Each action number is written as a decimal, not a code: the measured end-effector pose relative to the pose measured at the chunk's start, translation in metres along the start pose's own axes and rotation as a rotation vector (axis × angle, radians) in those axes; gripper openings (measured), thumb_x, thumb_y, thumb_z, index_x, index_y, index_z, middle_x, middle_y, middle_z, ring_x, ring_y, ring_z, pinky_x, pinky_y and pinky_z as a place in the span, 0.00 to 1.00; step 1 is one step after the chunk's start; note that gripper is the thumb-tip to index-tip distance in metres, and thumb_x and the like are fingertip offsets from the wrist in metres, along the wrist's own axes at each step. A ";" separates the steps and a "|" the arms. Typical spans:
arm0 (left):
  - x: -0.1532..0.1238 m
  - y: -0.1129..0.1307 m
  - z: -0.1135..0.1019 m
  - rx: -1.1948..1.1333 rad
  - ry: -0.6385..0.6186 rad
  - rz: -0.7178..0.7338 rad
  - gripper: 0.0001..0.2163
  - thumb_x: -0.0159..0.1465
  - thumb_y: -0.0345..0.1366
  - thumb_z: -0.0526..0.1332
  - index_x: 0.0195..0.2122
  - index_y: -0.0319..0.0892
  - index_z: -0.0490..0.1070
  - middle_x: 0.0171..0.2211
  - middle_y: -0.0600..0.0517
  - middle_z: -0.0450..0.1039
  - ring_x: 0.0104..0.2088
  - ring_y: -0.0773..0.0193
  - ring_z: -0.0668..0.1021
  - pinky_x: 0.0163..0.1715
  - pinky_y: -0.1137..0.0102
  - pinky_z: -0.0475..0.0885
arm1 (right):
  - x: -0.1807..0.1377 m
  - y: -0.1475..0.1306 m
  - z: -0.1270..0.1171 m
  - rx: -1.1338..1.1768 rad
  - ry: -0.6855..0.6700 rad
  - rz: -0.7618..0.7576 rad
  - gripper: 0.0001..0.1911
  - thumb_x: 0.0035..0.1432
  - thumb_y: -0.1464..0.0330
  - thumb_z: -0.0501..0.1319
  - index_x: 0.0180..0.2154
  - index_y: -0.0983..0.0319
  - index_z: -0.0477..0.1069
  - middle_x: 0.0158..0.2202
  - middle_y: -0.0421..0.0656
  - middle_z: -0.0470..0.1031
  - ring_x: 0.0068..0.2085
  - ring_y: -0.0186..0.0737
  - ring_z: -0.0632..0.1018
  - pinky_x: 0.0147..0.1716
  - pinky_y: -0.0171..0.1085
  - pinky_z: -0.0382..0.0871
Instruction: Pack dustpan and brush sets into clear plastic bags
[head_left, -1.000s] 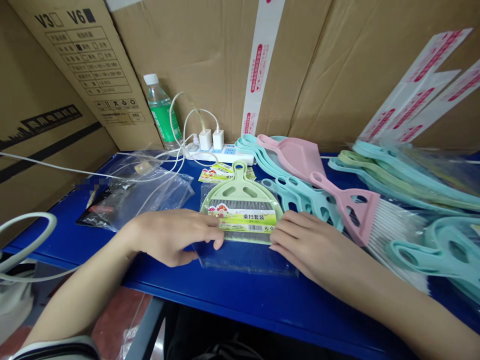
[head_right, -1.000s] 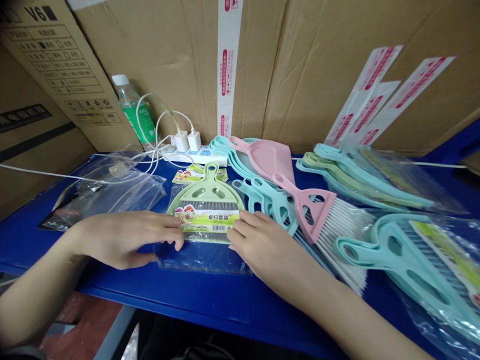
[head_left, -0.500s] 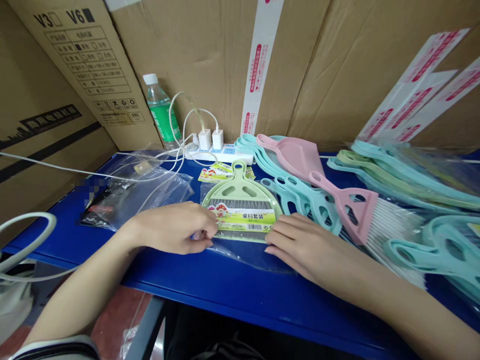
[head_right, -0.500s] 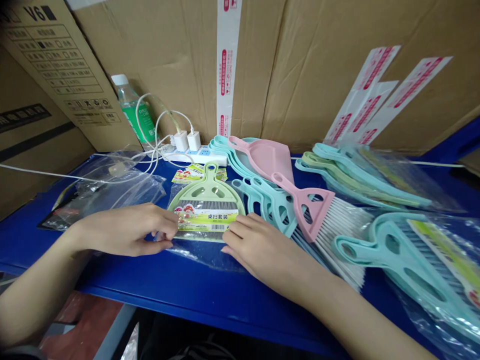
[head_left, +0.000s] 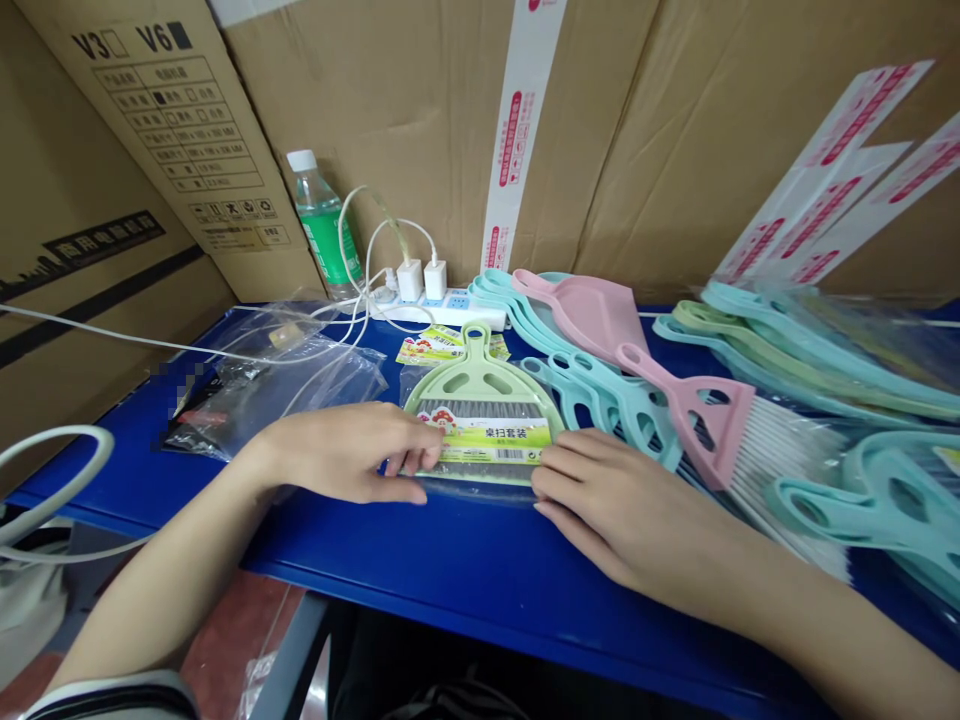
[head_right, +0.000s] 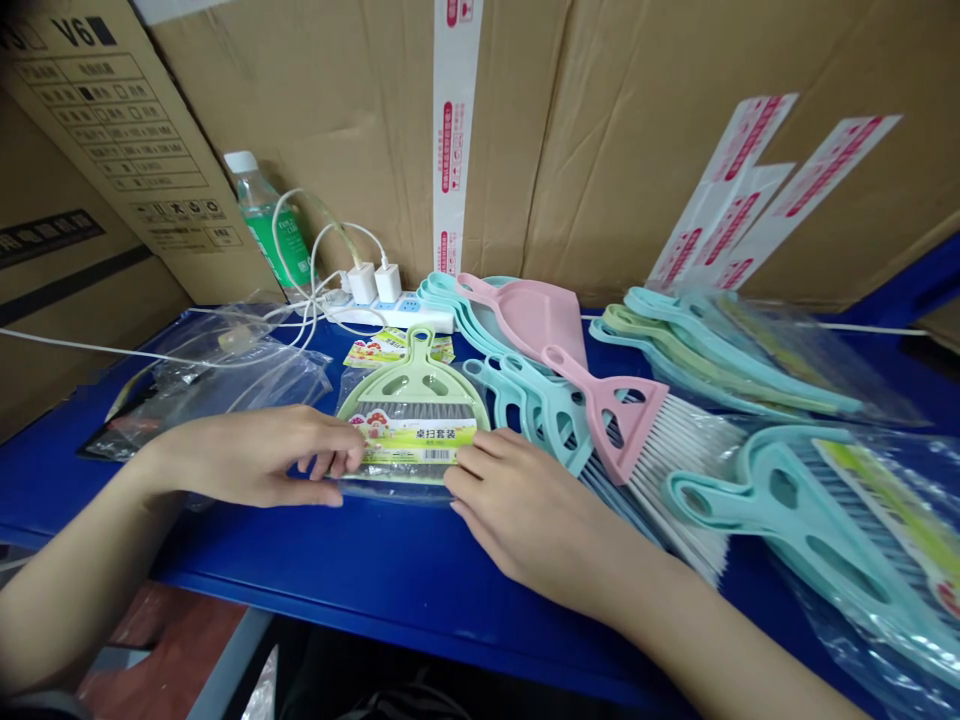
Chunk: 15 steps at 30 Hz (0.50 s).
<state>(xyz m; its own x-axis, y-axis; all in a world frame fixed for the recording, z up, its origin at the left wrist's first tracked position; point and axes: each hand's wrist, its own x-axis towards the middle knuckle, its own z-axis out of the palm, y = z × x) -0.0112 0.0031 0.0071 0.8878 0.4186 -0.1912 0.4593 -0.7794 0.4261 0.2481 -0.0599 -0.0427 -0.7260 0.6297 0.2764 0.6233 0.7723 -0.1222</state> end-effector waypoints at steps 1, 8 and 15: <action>0.000 0.000 0.000 -0.015 -0.005 0.005 0.05 0.63 0.36 0.63 0.36 0.41 0.69 0.27 0.56 0.72 0.25 0.68 0.73 0.26 0.74 0.64 | 0.000 0.001 0.000 -0.011 0.006 -0.002 0.10 0.62 0.76 0.54 0.29 0.59 0.67 0.29 0.41 0.73 0.33 0.41 0.74 0.36 0.41 0.68; 0.005 0.000 0.004 0.030 0.008 -0.021 0.05 0.62 0.34 0.65 0.39 0.41 0.72 0.28 0.55 0.74 0.27 0.67 0.76 0.28 0.73 0.65 | 0.002 0.005 0.003 -0.068 0.056 0.042 0.14 0.65 0.76 0.48 0.29 0.59 0.65 0.28 0.41 0.72 0.30 0.40 0.74 0.31 0.40 0.69; 0.011 0.002 0.008 0.000 0.008 0.051 0.05 0.62 0.32 0.64 0.39 0.40 0.72 0.32 0.53 0.75 0.29 0.66 0.76 0.29 0.73 0.66 | 0.005 0.007 0.008 -0.043 0.113 0.056 0.15 0.66 0.76 0.47 0.29 0.59 0.64 0.26 0.40 0.71 0.28 0.39 0.74 0.31 0.40 0.67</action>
<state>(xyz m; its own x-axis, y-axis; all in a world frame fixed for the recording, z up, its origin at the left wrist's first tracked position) -0.0001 0.0029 -0.0014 0.9096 0.3822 -0.1627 0.4138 -0.7999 0.4346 0.2466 -0.0510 -0.0495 -0.6540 0.6562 0.3765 0.6754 0.7306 -0.1001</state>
